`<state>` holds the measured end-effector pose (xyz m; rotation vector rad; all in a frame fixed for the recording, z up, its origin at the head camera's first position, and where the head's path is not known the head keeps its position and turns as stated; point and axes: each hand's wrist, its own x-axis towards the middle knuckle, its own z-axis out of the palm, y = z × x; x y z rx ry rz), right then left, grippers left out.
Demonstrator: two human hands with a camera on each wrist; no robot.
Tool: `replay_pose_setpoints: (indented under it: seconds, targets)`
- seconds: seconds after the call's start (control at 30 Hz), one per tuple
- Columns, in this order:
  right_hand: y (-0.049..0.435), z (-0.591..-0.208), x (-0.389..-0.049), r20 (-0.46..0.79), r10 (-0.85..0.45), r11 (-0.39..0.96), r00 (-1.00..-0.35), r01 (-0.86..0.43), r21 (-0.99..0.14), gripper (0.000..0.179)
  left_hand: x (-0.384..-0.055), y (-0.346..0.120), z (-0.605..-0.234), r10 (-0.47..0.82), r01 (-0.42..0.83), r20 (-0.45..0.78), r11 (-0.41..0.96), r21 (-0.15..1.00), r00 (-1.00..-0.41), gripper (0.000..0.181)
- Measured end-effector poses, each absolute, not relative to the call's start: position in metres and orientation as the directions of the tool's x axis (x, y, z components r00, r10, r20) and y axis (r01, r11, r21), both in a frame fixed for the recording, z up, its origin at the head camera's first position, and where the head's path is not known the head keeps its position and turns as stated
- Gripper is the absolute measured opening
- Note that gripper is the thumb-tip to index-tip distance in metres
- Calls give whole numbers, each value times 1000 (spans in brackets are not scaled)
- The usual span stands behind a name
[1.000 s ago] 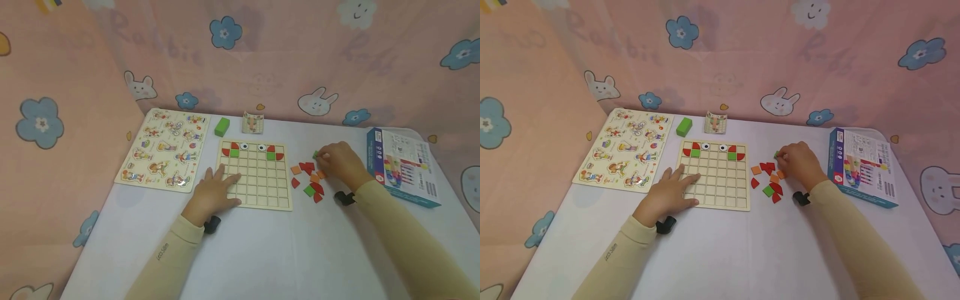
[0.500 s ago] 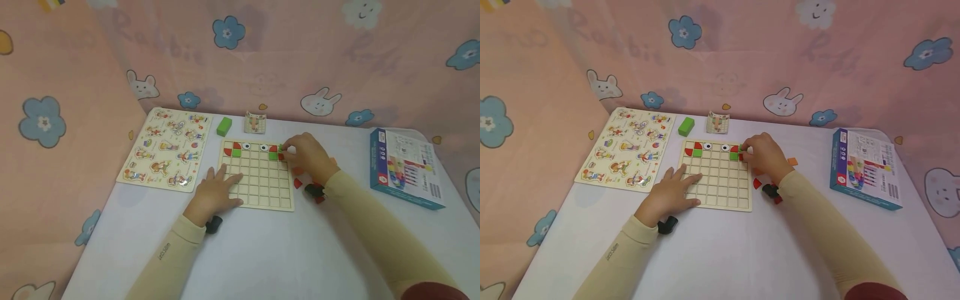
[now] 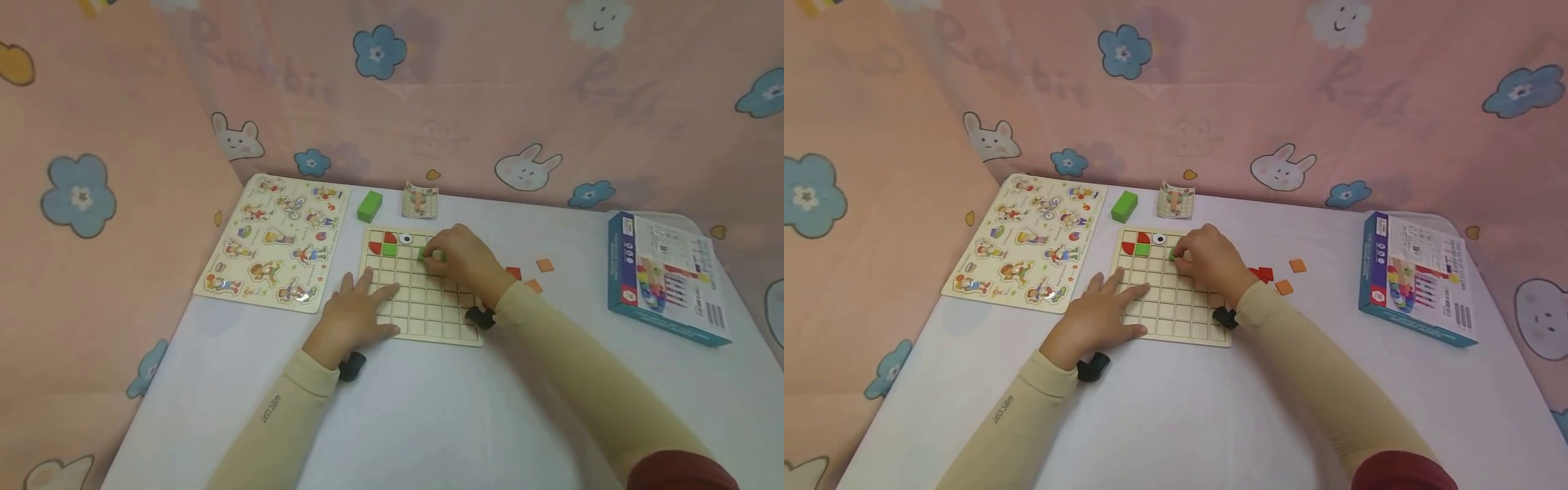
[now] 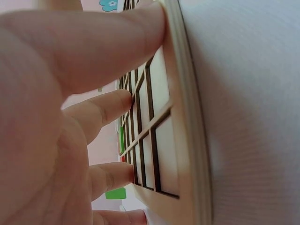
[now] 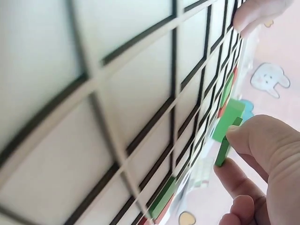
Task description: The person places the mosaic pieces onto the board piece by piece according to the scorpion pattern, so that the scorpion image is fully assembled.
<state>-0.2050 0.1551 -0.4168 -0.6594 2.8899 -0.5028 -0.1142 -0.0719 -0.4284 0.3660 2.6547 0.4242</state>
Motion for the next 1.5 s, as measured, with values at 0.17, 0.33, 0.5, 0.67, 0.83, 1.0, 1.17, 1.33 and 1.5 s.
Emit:
replay_pose_setpoints:
  seconds: [0.17, 0.33, 0.5, 0.67, 0.83, 1.0, 1.17, 1.33, 1.5]
  targets:
    - [144, -419, -205, -74, -441, 849, -895, -389, -357, 18, -115, -72, -429, 325, 194, -365, 916, 351, -873, 79]
    - [132, -423, -206, -47, -492, 822, -869, -446, -353, 16, -114, -71, -427, 326, 194, -365, 914, 356, -872, 79]
    - [123, -427, -204, -50, -529, 807, -847, -485, -337, 17, -113, -70, -425, 331, 200, -363, 914, 354, -871, 79]
    - [121, -430, -201, -31, -549, 804, -835, -517, -295, 17, -113, -69, -425, 329, 206, -361, 918, 339, -872, 79]
    - [120, -431, -199, -20, -554, 804, -832, -528, -275, 17, -113, -69, -426, 328, 207, -360, 919, 336, -874, 79]
    - [119, -428, -197, -32, -552, 814, -833, -530, -237, 16, -114, -70, -426, 329, 207, -357, 917, 340, -874, 79]
    - [118, -424, -194, -25, -568, 811, -823, -554, -190, 14, -114, -71, -426, 329, 209, -356, 919, 336, -875, 79]
    - [118, -423, -192, -27, -583, 805, -812, -572, -155, 13, -114, -73, -426, 327, 207, -355, 919, 336, -876, 78]
    - [119, -420, -188, -59, -573, 817, -817, -564, -122, 18, -115, -72, -427, 321, 202, -354, 921, 334, -878, 78]
